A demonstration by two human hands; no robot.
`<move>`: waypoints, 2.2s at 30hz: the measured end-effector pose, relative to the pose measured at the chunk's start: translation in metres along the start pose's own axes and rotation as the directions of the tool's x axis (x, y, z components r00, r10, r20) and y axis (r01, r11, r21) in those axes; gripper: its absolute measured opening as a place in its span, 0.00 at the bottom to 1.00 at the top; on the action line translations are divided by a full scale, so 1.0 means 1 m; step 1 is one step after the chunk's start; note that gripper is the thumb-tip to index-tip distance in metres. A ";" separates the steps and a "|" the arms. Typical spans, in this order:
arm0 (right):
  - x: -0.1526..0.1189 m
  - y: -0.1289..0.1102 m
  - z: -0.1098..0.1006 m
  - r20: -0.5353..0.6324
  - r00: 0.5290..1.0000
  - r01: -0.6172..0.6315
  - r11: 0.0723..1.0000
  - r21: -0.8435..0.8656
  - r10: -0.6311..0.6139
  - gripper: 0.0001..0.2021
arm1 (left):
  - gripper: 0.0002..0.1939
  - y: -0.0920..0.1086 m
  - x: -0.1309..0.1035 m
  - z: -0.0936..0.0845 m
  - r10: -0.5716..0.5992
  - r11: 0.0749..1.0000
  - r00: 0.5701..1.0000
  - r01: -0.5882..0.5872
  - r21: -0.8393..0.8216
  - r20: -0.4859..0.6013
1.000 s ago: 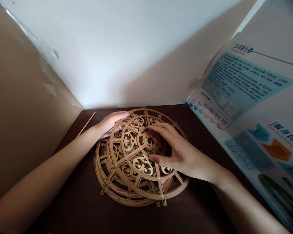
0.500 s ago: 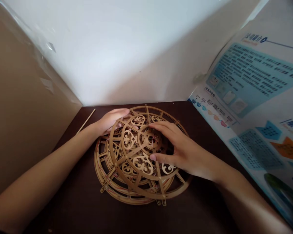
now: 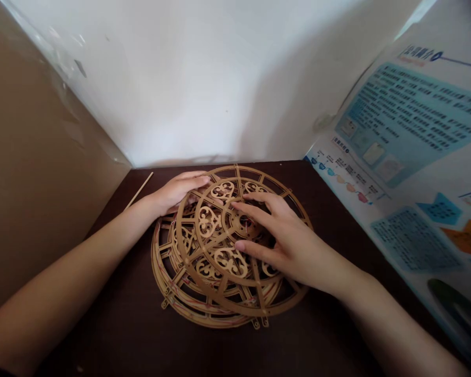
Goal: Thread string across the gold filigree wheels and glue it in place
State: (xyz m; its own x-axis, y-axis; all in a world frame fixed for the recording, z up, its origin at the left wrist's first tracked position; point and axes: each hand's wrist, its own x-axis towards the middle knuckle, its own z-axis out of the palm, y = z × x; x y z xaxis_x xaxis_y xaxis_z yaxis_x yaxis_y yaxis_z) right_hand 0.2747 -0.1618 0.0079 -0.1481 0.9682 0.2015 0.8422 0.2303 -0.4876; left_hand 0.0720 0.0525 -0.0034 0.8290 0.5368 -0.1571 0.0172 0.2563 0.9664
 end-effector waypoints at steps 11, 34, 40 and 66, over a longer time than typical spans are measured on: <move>-0.002 0.001 0.006 -0.037 0.999 0.040 0.999 0.023 -0.039 0.37 | 0.16 0.005 -0.001 0.001 0.007 0.999 0.999 -0.009 0.052 0.031; -0.005 0.004 -0.002 0.022 0.998 0.060 0.994 0.090 -0.063 0.28 | 0.20 0.002 -0.004 0.008 -0.019 1.000 1.000 0.020 0.014 -0.022; -0.001 0.001 0.002 0.029 0.999 0.021 0.999 0.037 -0.022 0.28 | 0.15 0.002 -0.001 0.003 -0.011 0.997 0.998 0.015 0.073 -0.064; 0.000 -0.005 0.001 -0.028 0.997 0.078 0.997 0.004 -0.078 0.29 | 0.12 0.008 -0.006 0.009 -0.016 0.999 0.999 0.017 0.034 -0.036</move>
State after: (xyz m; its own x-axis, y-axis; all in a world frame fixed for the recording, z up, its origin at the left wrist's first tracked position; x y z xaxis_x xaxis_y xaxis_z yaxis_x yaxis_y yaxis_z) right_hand 0.2700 -0.1632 0.0097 -0.1987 0.9443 0.2623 0.8259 0.3054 -0.4739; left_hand 0.0725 0.0445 0.0073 0.8081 0.5610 -0.1794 0.0503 0.2378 0.9700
